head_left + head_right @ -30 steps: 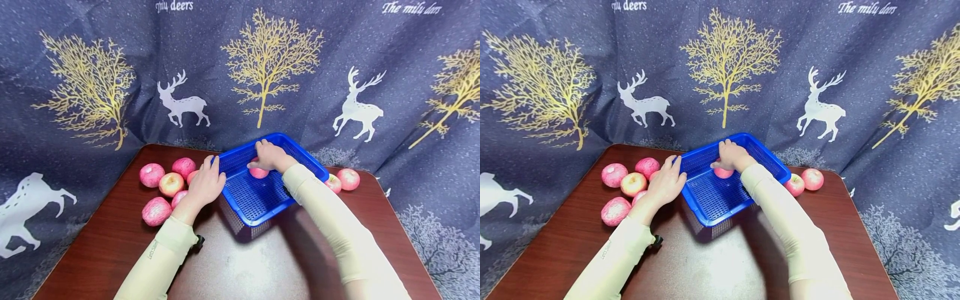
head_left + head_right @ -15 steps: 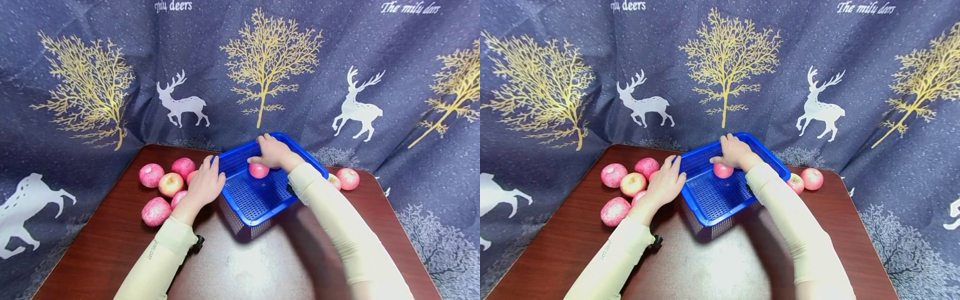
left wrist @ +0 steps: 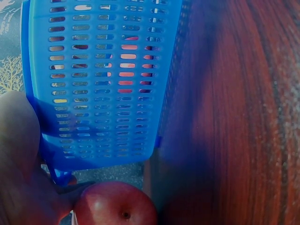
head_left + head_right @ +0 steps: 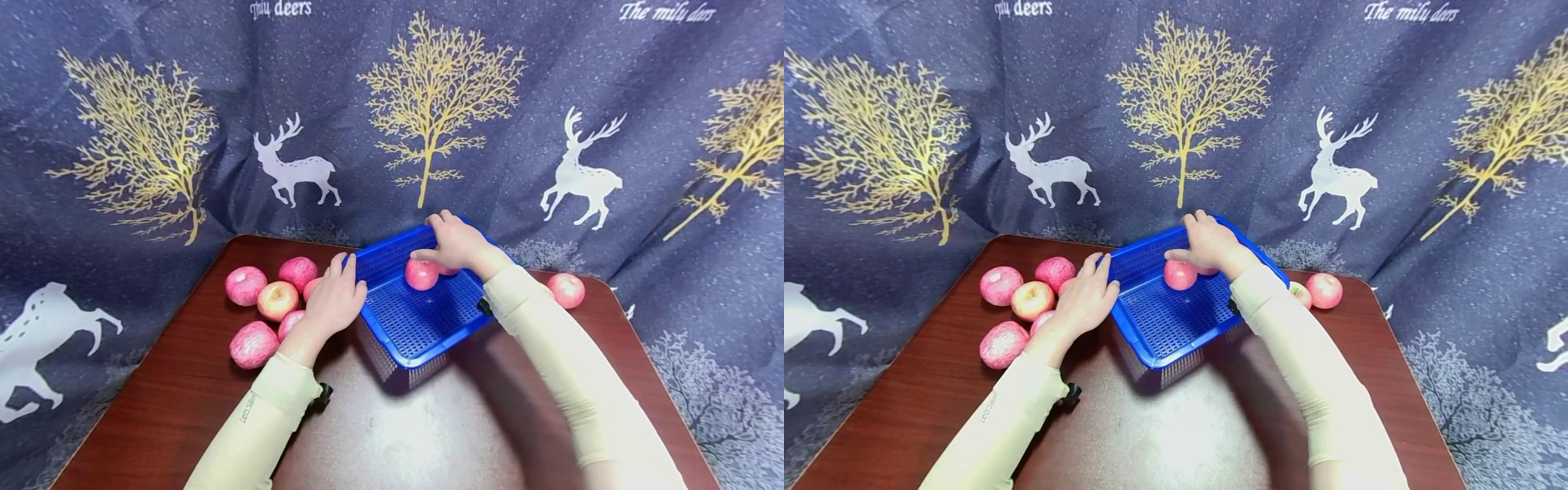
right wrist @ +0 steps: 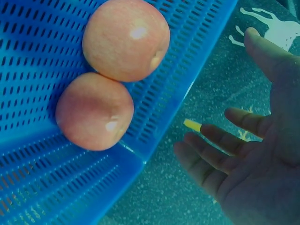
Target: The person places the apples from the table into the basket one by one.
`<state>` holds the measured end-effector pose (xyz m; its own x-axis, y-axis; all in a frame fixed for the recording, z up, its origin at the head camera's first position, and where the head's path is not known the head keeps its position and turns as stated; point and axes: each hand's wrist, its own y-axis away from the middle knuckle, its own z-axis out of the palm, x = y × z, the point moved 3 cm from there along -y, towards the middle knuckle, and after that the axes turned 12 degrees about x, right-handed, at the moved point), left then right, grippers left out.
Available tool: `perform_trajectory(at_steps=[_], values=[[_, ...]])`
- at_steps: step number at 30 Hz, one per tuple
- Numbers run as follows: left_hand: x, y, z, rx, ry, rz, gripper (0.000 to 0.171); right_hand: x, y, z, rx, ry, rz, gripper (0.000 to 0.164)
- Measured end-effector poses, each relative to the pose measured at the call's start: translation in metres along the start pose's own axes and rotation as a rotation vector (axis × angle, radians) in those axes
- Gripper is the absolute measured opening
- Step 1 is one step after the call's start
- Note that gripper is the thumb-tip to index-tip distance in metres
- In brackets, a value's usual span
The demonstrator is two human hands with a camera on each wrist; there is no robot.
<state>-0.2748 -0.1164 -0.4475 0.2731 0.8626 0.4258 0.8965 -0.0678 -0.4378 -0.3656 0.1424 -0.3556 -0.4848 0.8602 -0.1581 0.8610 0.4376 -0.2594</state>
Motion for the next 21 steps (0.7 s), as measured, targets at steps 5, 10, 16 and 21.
perform_trajectory(at_steps=[5,10,16,21], values=[[0.0,0.0,-0.001,-0.002,-0.006,-0.001,0.068,0.008,0.01,-0.009,0.041,-0.022,0.02,0.087],[0.0,0.0,-0.001,0.009,0.016,0.001,0.069,0.016,0.021,-0.017,0.073,-0.042,0.028,0.087],[-0.008,0.0,0.008,0.063,0.019,0.031,0.069,0.029,0.037,-0.026,0.136,-0.068,0.026,0.083],[0.0,0.001,0.0,0.021,0.031,0.004,0.069,0.041,0.051,-0.033,0.161,-0.082,0.06,0.081]])
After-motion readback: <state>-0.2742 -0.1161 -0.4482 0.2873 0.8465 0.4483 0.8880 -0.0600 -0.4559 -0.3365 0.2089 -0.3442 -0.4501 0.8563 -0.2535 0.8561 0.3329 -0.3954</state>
